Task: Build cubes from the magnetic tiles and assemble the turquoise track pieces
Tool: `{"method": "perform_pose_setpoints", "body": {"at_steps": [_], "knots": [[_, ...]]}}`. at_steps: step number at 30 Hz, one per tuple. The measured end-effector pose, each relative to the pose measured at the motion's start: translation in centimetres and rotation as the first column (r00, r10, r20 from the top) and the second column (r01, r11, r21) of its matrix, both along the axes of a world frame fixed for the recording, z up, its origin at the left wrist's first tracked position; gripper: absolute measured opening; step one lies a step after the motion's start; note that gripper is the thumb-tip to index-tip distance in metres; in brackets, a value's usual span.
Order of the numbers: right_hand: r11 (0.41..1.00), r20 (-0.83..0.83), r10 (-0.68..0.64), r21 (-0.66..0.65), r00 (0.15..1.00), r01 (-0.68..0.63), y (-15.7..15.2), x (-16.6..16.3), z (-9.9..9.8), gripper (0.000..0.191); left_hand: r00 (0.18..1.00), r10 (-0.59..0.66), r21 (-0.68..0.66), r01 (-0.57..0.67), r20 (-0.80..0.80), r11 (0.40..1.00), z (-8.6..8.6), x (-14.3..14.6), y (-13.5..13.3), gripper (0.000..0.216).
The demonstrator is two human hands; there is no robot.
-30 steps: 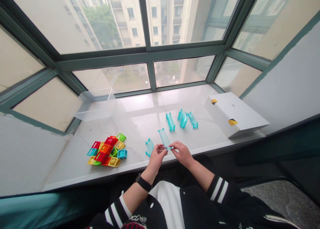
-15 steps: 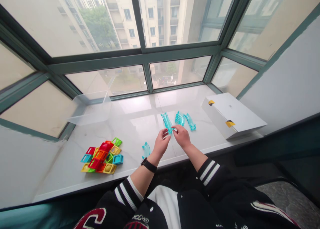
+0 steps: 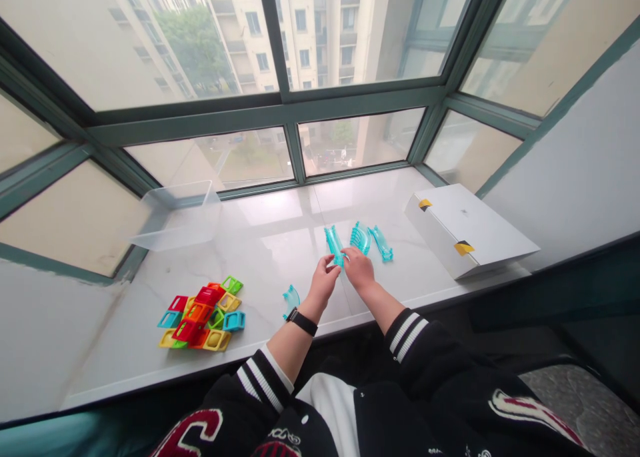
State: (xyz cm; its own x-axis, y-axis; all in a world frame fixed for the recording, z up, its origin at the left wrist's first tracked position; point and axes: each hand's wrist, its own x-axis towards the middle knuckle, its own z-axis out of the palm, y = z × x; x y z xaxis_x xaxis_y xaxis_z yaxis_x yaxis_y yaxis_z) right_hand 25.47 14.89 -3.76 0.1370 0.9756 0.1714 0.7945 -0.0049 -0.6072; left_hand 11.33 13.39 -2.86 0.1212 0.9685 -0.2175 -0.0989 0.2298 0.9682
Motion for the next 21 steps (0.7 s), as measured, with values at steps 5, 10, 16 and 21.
{"method": "perform_pose_setpoints", "body": {"at_steps": [5,10,16,21], "knots": [[0.998,0.076,-0.018,-0.058,0.997,0.023,0.20,-0.19,0.29,0.032,1.000,-0.011,0.001,0.011,-0.017,1.000,-0.08,0.21,0.07,0.052],[0.997,0.099,-0.019,-0.072,0.995,0.026,0.29,-0.19,0.16,0.033,1.000,-0.023,-0.005,0.023,-0.017,1.000,-0.23,0.21,0.00,0.056],[0.996,0.117,-0.012,-0.085,0.993,0.022,0.24,-0.13,-0.17,0.032,0.999,-0.043,-0.006,0.043,-0.016,0.999,-0.52,0.05,-0.09,0.060],[0.996,0.119,0.009,-0.086,0.993,0.001,-0.02,0.02,-0.34,0.037,0.999,-0.049,-0.009,0.049,-0.019,0.999,-0.94,-0.20,-0.31,0.058]]}}
